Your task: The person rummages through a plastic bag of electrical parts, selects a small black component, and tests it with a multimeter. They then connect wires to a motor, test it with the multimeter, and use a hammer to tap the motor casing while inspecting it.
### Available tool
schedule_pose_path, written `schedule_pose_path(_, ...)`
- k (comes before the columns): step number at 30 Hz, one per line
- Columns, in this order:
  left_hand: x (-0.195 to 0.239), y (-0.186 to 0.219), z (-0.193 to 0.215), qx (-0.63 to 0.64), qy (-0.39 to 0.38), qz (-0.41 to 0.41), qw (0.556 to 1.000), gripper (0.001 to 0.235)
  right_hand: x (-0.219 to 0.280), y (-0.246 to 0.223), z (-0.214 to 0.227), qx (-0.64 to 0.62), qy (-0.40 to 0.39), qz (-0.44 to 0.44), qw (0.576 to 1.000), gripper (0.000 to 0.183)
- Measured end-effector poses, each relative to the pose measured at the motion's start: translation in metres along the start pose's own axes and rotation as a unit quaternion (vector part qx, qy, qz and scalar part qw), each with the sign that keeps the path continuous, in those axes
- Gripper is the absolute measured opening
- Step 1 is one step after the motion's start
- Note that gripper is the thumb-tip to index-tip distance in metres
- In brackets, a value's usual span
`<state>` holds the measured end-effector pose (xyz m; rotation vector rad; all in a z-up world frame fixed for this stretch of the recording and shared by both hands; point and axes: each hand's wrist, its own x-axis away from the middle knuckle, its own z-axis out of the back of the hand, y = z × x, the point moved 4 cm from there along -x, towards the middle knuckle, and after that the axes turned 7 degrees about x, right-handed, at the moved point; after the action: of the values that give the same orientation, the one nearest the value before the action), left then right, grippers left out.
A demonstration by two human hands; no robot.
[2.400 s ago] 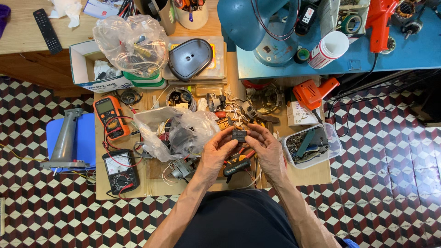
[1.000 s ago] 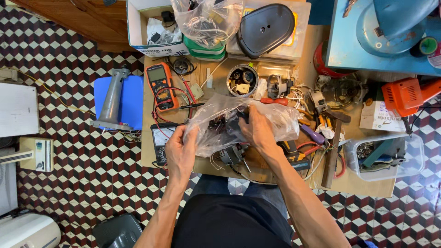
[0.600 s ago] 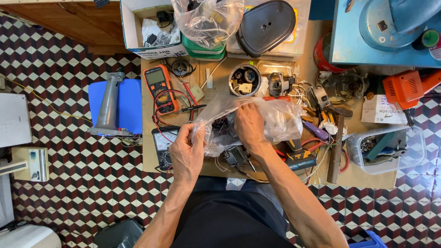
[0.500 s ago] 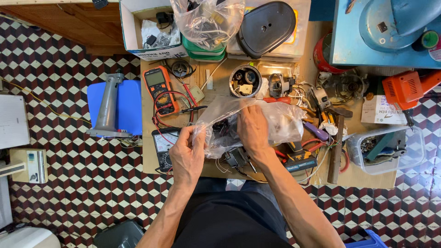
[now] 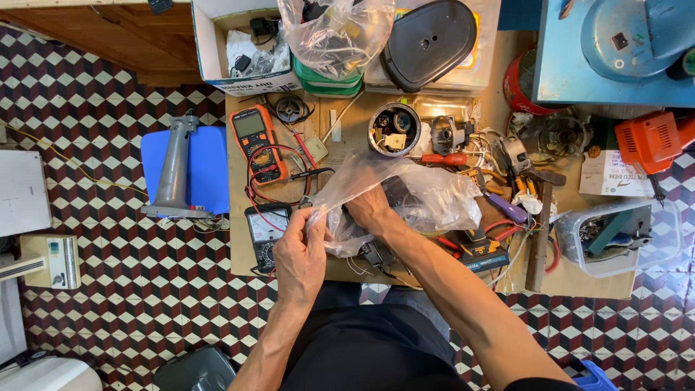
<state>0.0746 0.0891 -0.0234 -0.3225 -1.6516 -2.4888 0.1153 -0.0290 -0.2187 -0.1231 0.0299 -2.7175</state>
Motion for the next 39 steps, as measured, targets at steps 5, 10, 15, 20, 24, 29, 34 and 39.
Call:
schedule_pose_path(5, -0.008, -0.001, 0.005, 0.023, -0.001, 0.004, 1.0, 0.021, 0.013, 0.02, 0.03, -0.061, -0.03, 0.061, 0.996, 0.018)
schedule_pose_path(10, -0.015, 0.001, 0.002, 0.032, -0.001, 0.008, 0.999, 0.022, 0.081, 0.049, 0.076, -0.528, 0.037, -0.146, 0.836, 0.031)
schedule_pose_path(15, -0.016, 0.0, -0.002, 0.056, -0.008, 0.055, 0.997, 0.023, 0.125, 0.047, 0.081, -0.803, -0.047, -0.371, 0.463, 0.041)
schedule_pose_path(20, -0.015, -0.002, 0.001, 0.068, -0.01, 0.04, 0.997, 0.024, 0.128, 0.046, 0.097, -0.892, 0.028, -0.297, 0.34, 0.044)
schedule_pose_path(24, -0.011, -0.003, 0.001, 0.067, -0.011, 0.042, 0.997, 0.026, 0.131, 0.046, 0.102, -0.901, 0.035, -0.293, 0.318, 0.043)
schedule_pose_path(29, -0.011, -0.005, 0.002, 0.064, -0.014, 0.048, 0.997, 0.026, 0.134, 0.045, 0.102, -0.895, 0.034, -0.305, 0.322, 0.042)
schedule_pose_path(34, -0.01, -0.005, 0.002, 0.071, -0.018, 0.03, 0.997, 0.025, 0.139, 0.045, 0.1, -0.883, 0.044, -0.322, 0.338, 0.037)
schedule_pose_path(39, -0.012, 0.001, -0.001, 0.064, -0.006, 0.029, 0.998, 0.028, 0.146, 0.045, 0.102, -0.868, 0.051, -0.32, 0.376, 0.036)
